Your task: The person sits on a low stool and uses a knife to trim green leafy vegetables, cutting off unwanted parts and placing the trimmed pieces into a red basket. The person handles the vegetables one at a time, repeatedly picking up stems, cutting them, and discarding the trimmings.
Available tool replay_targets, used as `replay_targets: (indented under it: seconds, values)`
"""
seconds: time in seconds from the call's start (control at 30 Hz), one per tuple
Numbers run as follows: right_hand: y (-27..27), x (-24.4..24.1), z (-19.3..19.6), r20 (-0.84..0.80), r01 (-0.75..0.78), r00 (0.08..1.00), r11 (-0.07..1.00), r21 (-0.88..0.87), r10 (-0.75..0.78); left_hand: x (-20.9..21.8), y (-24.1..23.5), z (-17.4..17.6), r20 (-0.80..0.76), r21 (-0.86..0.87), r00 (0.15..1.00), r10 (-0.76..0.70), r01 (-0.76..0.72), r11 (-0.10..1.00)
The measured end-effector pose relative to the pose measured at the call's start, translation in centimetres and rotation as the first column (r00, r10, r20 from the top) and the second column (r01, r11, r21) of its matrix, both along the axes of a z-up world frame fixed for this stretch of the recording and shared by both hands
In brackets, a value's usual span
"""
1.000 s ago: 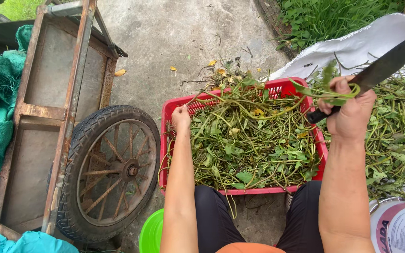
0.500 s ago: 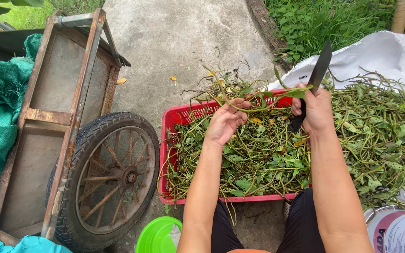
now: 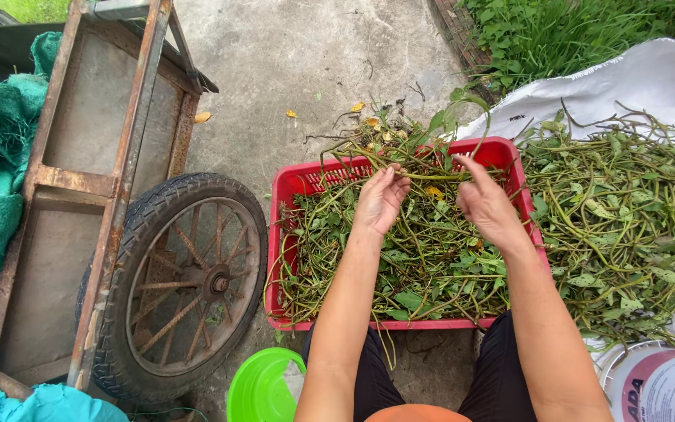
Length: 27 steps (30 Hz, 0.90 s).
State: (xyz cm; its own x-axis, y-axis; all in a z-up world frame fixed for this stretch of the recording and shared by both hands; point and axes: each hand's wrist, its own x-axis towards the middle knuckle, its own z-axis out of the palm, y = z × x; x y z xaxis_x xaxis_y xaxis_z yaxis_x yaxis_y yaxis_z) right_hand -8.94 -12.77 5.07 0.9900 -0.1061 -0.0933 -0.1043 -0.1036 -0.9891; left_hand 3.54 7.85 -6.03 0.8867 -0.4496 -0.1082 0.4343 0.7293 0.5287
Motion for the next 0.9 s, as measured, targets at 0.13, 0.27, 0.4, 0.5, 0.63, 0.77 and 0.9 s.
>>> replay_targets:
  seconds: [0.13,0.27,0.4,0.5,0.63,0.77,0.9]
  values:
    - [1.1,1.2,-2.1,0.024,-0.059,0.998,0.977,-0.205,0.065,-1.0,-0.1,0.8,-0.001,-0.041,0.999,-0.042,0.042,0.998]
    - [0.2,1.6,-4.8,0.052,0.06,0.997,0.966,-0.252,-0.049,-2.0,-0.8,1.7,0.08,0.095,0.997,0.007,-0.014,0.995]
    - [-1.1,2.2,-6.6,0.175,0.301,0.952,0.873,-0.384,-0.251,-4.5,-4.9,1.7,0.282,0.298,0.959,0.001,-0.089,0.95]
    - [-3.7,2.5,-5.5,0.105,0.474,0.871,0.764,-0.438,-0.48,-5.9,-6.5,1.1,0.306,0.348,0.95,-0.053,-0.06,0.936]
    - [-6.2,0.3,-0.4,0.026,0.501,0.84,0.757,-0.42,-0.542,-4.6,-5.3,0.8,0.319,0.469,0.936,-0.149,-0.019,0.883]
    - [-3.1,-0.3,-0.1,-0.193,0.088,0.977,0.995,-0.04,-0.094,-2.3,-3.8,4.0,0.43,0.876,0.781,-0.453,-0.238,0.421]
    - [-0.7,1.6,-3.0,-0.085,0.006,0.996,0.971,0.238,0.014,-2.4,-3.8,8.0,0.535,0.826,0.546,-0.644,-0.497,0.266]
